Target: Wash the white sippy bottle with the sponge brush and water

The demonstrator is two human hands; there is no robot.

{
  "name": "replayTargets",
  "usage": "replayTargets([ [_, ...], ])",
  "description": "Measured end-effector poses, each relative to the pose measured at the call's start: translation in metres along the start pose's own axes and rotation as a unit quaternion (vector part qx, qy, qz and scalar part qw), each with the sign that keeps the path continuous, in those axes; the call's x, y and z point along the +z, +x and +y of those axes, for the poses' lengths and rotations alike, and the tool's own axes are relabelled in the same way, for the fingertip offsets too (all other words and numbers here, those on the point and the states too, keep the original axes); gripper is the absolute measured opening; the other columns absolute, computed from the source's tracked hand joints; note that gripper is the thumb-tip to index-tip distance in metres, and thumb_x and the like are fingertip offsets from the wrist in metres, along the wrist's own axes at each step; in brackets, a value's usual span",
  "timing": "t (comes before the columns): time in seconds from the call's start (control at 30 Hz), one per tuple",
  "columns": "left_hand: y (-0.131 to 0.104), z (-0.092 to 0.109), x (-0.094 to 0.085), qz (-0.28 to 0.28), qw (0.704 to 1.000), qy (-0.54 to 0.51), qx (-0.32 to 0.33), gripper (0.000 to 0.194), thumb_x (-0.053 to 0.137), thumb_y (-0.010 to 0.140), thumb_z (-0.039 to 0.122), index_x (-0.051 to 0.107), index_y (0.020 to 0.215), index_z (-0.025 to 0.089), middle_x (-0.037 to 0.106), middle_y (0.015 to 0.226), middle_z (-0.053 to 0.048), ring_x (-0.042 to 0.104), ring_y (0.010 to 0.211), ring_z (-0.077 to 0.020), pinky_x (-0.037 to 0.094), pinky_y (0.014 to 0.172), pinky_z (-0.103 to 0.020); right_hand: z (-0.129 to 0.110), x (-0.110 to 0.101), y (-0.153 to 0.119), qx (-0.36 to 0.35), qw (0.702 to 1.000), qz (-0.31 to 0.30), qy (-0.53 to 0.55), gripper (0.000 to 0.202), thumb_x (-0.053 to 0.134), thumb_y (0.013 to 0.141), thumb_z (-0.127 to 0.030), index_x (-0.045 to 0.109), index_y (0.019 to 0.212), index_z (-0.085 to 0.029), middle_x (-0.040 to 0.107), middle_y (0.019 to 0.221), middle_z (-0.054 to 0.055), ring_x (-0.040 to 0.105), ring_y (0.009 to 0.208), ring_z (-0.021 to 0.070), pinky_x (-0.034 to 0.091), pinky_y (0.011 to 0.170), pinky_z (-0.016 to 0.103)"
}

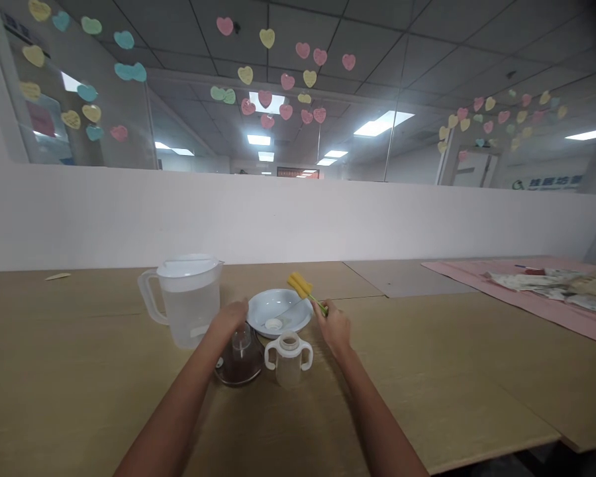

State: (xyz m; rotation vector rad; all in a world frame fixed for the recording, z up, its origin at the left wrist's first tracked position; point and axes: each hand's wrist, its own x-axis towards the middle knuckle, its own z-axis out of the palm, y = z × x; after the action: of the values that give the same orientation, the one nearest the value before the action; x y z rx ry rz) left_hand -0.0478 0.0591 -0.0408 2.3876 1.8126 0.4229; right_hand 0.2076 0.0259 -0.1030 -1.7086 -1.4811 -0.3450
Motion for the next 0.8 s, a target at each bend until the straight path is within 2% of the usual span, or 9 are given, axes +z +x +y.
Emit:
replayTargets([
  [0.1, 0.001, 0.015, -0.002, 0.003, 0.999, -0.004, 0.048, 0.045, 0.067, 0.055, 0.019, 0.058, 0.099, 0.018, 0.065, 0.101, -0.014, 0.059, 0.093, -0.0286, 0.042, 0.079, -0.035, 0.0, 0.0, 0.001, 0.0, 1.0, -0.002, -0.007, 0.048, 0.032, 0.086, -0.055, 0.061, 0.081, -0.018, 0.062, 0.059, 0.005, 0.053, 0.05, 0.0139, 0.018, 0.048, 0.024],
  [0.17, 0.002, 0.029, 0.003, 0.008, 0.995, -0.02, 0.1, 0.034, 0.055, 0.068, 0.019, 0.059, 0.102, 0.02, 0.061, 0.111, -0.012, 0.055, 0.102, -0.0247, 0.038, 0.088, -0.033, -0.001, 0.0, 0.0, -0.006, 1.0, -0.011, -0.012, 0.046, 0.033, 0.086, -0.054, 0.061, 0.08, -0.018, 0.062, 0.059, 0.005, 0.053, 0.049, 0.0138, 0.018, 0.047, 0.024],
  [0.23, 0.002, 0.043, 0.013, -0.002, 0.989, -0.036, 0.145, 0.03, 0.046, 0.076, 0.021, 0.061, 0.103, 0.021, 0.061, 0.112, -0.008, 0.055, 0.103, -0.0212, 0.037, 0.089, -0.03, -0.001, 0.0, 0.0, -0.012, 1.0, -0.02, -0.018, 0.045, 0.034, 0.086, -0.053, 0.061, 0.077, -0.018, 0.063, 0.059, 0.005, 0.053, 0.05, 0.0135, 0.017, 0.047, 0.024],
  [0.33, 0.002, 0.055, 0.03, -0.017, 0.982, -0.05, 0.179, 0.027, 0.043, 0.08, 0.027, 0.065, 0.095, 0.023, 0.066, 0.102, -0.005, 0.058, 0.094, -0.0197, 0.041, 0.082, -0.027, -0.002, 0.0, -0.001, -0.014, 0.999, -0.023, -0.023, 0.047, 0.033, 0.087, -0.053, 0.061, 0.075, -0.018, 0.064, 0.061, 0.006, 0.053, 0.05, 0.0128, 0.017, 0.048, 0.024],
  [0.43, 0.003, 0.055, 0.039, -0.012, 0.983, -0.05, 0.175, 0.029, 0.04, 0.082, 0.034, 0.067, 0.083, 0.022, 0.069, 0.091, -0.006, 0.061, 0.084, -0.0196, 0.042, 0.074, -0.026, -0.003, -0.001, -0.001, -0.017, 0.999, -0.025, -0.025, 0.048, 0.031, 0.087, -0.054, 0.061, 0.072, -0.018, 0.064, 0.061, 0.006, 0.054, 0.05, 0.0128, 0.016, 0.048, 0.025],
  [0.53, 0.007, 0.05, 0.04, 0.006, 0.989, -0.034, 0.146, 0.032, 0.04, 0.081, 0.037, 0.066, 0.077, 0.019, 0.068, 0.084, -0.009, 0.061, 0.079, -0.0213, 0.041, 0.07, -0.028, -0.004, -0.002, -0.001, -0.023, 0.999, -0.032, -0.025, 0.049, 0.031, 0.087, -0.053, 0.06, 0.07, -0.018, 0.064, 0.061, 0.006, 0.054, 0.051, 0.0128, 0.016, 0.047, 0.025],
  [0.67, 0.011, 0.047, 0.041, 0.026, 0.995, -0.018, 0.098, 0.023, 0.049, 0.074, 0.034, 0.065, 0.071, 0.017, 0.068, 0.079, -0.011, 0.06, 0.075, -0.0229, 0.04, 0.065, -0.029, -0.004, -0.003, -0.002, -0.027, 0.999, -0.038, -0.024, 0.051, 0.03, 0.088, -0.052, 0.06, 0.068, -0.017, 0.063, 0.06, 0.006, 0.053, 0.05, 0.0121, 0.017, 0.048, 0.025],
  [0.8, 0.013, 0.048, 0.044, 0.032, 0.997, -0.035, 0.06, 0.01, 0.056, 0.065, 0.025, 0.063, 0.066, 0.017, 0.067, 0.074, -0.007, 0.06, 0.071, -0.0197, 0.039, 0.062, -0.026, -0.006, -0.004, -0.002, -0.019, 0.998, -0.054, -0.023, 0.049, 0.033, 0.087, -0.051, 0.06, 0.066, -0.016, 0.062, 0.06, 0.006, 0.051, 0.05, 0.0111, 0.017, 0.048, 0.025],
])
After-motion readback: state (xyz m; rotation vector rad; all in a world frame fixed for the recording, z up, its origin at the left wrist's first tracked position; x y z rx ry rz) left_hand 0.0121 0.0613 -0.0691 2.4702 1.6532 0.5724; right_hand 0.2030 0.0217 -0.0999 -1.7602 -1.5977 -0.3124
